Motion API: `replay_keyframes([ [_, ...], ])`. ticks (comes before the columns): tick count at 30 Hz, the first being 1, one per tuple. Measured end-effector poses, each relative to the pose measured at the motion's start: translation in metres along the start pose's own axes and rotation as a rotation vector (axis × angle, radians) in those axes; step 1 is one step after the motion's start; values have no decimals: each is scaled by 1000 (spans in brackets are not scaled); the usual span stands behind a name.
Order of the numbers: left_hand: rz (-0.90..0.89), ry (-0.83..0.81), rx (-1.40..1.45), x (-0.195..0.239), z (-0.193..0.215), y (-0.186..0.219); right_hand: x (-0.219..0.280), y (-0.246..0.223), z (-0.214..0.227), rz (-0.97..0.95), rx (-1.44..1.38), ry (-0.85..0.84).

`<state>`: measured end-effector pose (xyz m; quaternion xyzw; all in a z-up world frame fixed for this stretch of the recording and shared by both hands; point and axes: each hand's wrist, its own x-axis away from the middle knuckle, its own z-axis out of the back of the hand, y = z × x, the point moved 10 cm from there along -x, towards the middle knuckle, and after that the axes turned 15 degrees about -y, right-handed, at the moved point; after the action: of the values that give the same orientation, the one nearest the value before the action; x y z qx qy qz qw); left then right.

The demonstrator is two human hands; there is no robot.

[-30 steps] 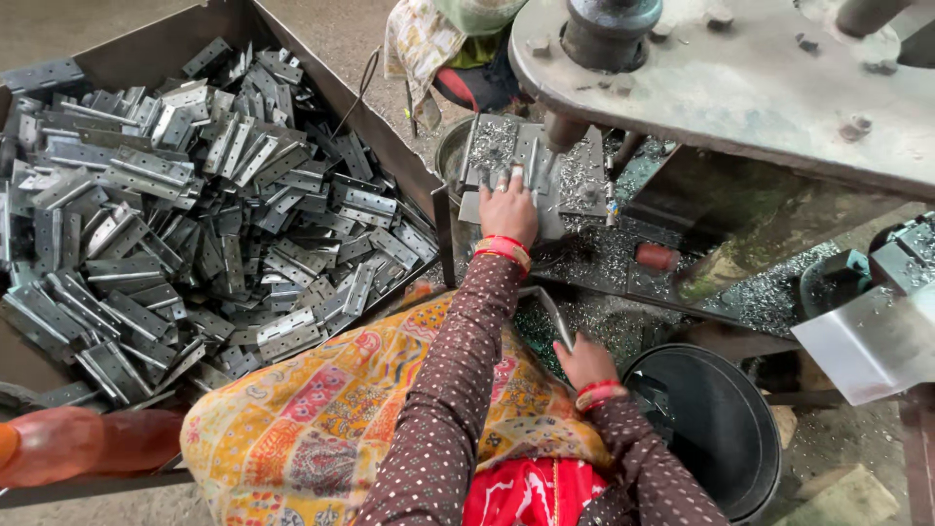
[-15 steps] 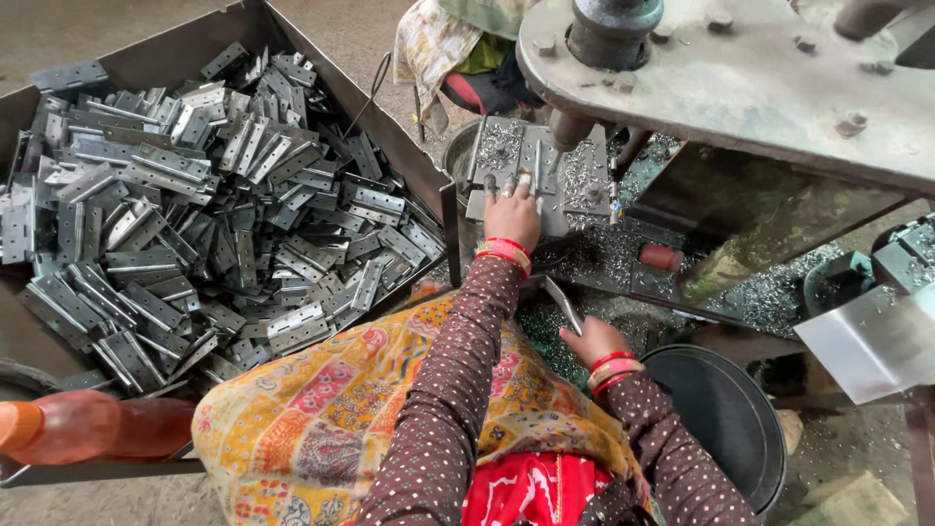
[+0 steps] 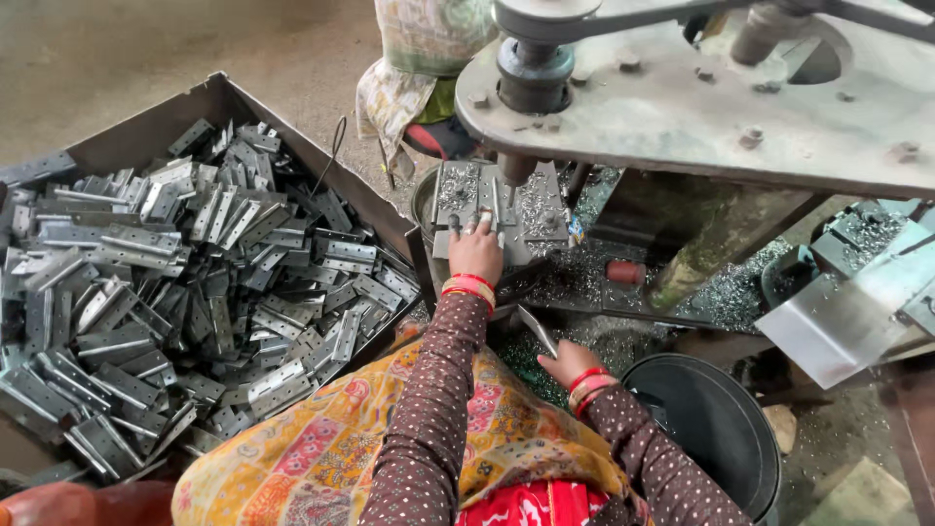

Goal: The person places metal brackets into a jig, pulls a lever to drill holes, and then discards the processed brackets into a large metal bin.

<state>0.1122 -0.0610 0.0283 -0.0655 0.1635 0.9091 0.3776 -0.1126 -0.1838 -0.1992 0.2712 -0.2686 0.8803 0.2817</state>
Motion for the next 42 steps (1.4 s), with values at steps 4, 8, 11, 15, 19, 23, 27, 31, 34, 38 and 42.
replay_keyframes([
  [4, 25, -67, -9, 0, -4, 0, 7, -9, 15, 49, -3, 41],
  [8, 27, -73, 1, -3, -2, -4, 31, -13, -9, 36, 74, 102],
  [11, 36, -156, -13, -8, -9, -8, 32, -12, -9, 23, 49, 102],
  [15, 46, -101, 50, -2, -1, -10, 26, -8, -14, 34, -34, 46],
  [19, 16, -113, 49, -3, 2, -3, 15, -15, 15, 50, 20, 35],
  [23, 12, -116, 52, 2, -5, 0, 10, -16, 25, 39, 45, 13],
  [27, 38, -85, 47, 0, -11, -1, 17, -1, -6, 48, 55, 112],
  [31, 42, -49, 41, -5, -2, -5, 9, 5, -27, 114, -16, 221],
  [34, -15, 18, -5, -1, 9, 0, 7, 10, -37, 116, -69, 251],
  [38, 51, -54, 36, -4, -1, -5, 7, 10, -39, 106, -27, 272],
  [42, 47, -96, 29, -1, 1, -6, 9, 10, -42, 51, -50, 190],
])
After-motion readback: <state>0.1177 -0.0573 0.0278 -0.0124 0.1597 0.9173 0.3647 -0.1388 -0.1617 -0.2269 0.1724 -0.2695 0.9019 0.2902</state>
